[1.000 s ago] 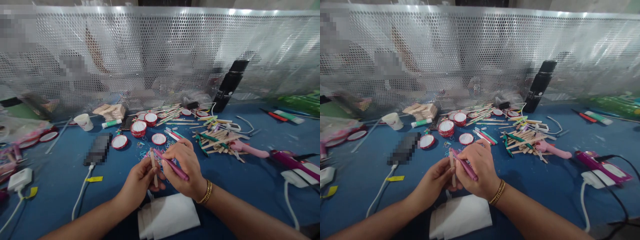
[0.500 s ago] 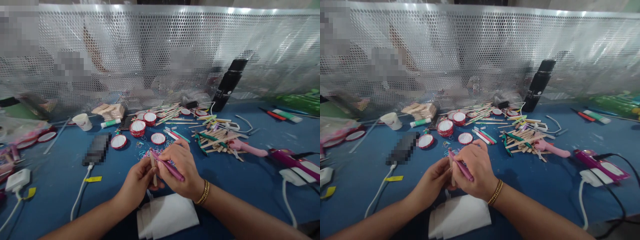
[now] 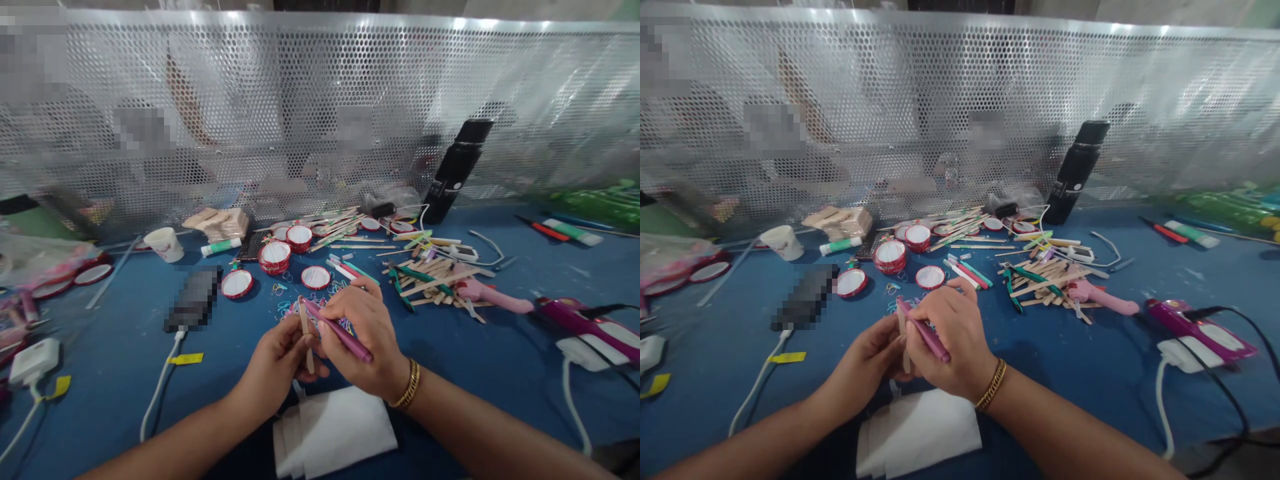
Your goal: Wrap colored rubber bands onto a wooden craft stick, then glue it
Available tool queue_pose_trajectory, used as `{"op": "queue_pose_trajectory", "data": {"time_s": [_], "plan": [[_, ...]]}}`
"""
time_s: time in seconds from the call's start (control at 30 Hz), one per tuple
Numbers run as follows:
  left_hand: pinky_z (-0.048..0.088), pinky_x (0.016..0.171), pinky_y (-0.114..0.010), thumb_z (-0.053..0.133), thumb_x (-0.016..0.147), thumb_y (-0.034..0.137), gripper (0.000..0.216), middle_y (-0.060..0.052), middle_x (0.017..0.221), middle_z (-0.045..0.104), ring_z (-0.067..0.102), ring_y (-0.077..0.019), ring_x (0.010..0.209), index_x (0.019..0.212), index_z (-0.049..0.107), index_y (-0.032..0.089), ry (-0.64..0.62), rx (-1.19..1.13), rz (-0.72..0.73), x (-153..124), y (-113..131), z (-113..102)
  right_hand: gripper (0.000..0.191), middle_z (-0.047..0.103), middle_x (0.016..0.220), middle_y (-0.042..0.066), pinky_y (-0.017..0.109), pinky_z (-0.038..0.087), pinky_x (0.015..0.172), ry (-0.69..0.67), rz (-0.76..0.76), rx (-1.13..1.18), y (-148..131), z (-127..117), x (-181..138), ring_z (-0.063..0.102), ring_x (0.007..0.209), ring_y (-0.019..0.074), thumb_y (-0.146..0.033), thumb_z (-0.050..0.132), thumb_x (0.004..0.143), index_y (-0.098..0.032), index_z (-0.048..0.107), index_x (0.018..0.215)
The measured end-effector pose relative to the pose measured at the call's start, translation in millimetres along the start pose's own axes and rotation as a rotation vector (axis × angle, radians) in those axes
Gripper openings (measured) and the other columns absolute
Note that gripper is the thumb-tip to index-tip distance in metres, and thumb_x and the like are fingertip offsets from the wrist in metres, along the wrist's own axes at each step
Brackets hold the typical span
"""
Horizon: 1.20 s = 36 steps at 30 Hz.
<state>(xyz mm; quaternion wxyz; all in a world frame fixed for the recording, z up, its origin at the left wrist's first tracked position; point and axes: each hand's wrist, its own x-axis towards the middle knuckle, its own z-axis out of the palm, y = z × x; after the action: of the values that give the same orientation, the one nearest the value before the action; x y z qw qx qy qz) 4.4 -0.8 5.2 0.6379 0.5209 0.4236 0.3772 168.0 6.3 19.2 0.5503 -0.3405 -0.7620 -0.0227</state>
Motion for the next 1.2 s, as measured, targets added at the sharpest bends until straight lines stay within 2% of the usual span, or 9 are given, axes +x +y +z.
{"op": "queue_pose_trajectory", "data": {"time_s": [0.3,0.53,0.7,0.87,1.03,1.2], "plan": [[0.051,0.052,-0.021,0.072,0.077,0.053,0.041,-0.004,0.082,0.072,0.069,-0.015,0.062,0.092,0.058,0.018,0.022,-0.001,-0.008,0.3,-0.3,-1.1,0.01,0.065,0.075,-0.002,0.043,0.04,0.092,-0.025,0.018,-0.035,3.9,-0.4,-1.5,0.062,0.072,0.0159,-0.013,0.058,0.08,-0.022,0.056,0.084],[0.052,0.052,-0.021,0.072,0.075,0.058,0.046,-0.001,0.073,0.068,0.067,-0.0143,0.06,0.09,0.057,0.017,0.018,0.024,-0.002,-0.5,0.8,-0.1,0.01,0.065,0.075,-0.002,0.042,0.04,0.091,-0.037,0.005,0.004,1.0,0.5,-0.5,0.062,0.07,0.0155,-0.013,0.058,0.08,-0.022,0.054,0.081],[0.051,0.052,-0.021,0.073,0.075,0.054,0.043,-0.002,0.08,0.07,0.067,-0.0142,0.061,0.089,0.057,0.017,0.04,-0.003,-0.016,-0.3,2.4,-0.6,0.009,0.065,0.076,-0.002,0.043,0.04,0.093,-0.018,0.017,-0.02,4.8,-0.2,-1.7,0.063,0.073,0.0162,-0.014,0.059,0.081,-0.022,0.055,0.084],[0.05,0.05,-0.021,0.073,0.075,0.056,0.043,0.001,0.072,0.065,0.065,-0.0142,0.059,0.09,0.059,0.017,0.022,0.002,0.012,0.8,-0.1,-1.5,0.01,0.065,0.075,-0.002,0.042,0.04,0.092,-0.02,-0.001,0.004,1.6,0.7,-0.7,0.062,0.071,0.0148,-0.013,0.058,0.08,-0.021,0.054,0.082],[0.051,0.051,-0.022,0.072,0.076,0.056,0.044,-0.003,0.08,0.07,0.067,-0.015,0.06,0.091,0.058,0.017,0.023,0.021,0.013,0.5,-1.1,-1.2,0.009,0.065,0.076,-0.001,0.042,0.04,0.092,-0.032,0.008,-0.005,2.9,0.6,-1.3,0.062,0.073,0.0152,-0.013,0.059,0.081,-0.021,0.055,0.082],[0.051,0.052,-0.021,0.072,0.076,0.054,0.042,-0.003,0.079,0.07,0.068,-0.015,0.061,0.09,0.057,0.017,0.028,0.012,-0.009,0.2,-0.2,-0.6,0.011,0.065,0.077,-0.002,0.042,0.04,0.092,-0.006,0.017,0.011,4.6,0.3,-2.8,0.062,0.074,0.0151,-0.013,0.06,0.08,-0.021,0.054,0.084]]}}
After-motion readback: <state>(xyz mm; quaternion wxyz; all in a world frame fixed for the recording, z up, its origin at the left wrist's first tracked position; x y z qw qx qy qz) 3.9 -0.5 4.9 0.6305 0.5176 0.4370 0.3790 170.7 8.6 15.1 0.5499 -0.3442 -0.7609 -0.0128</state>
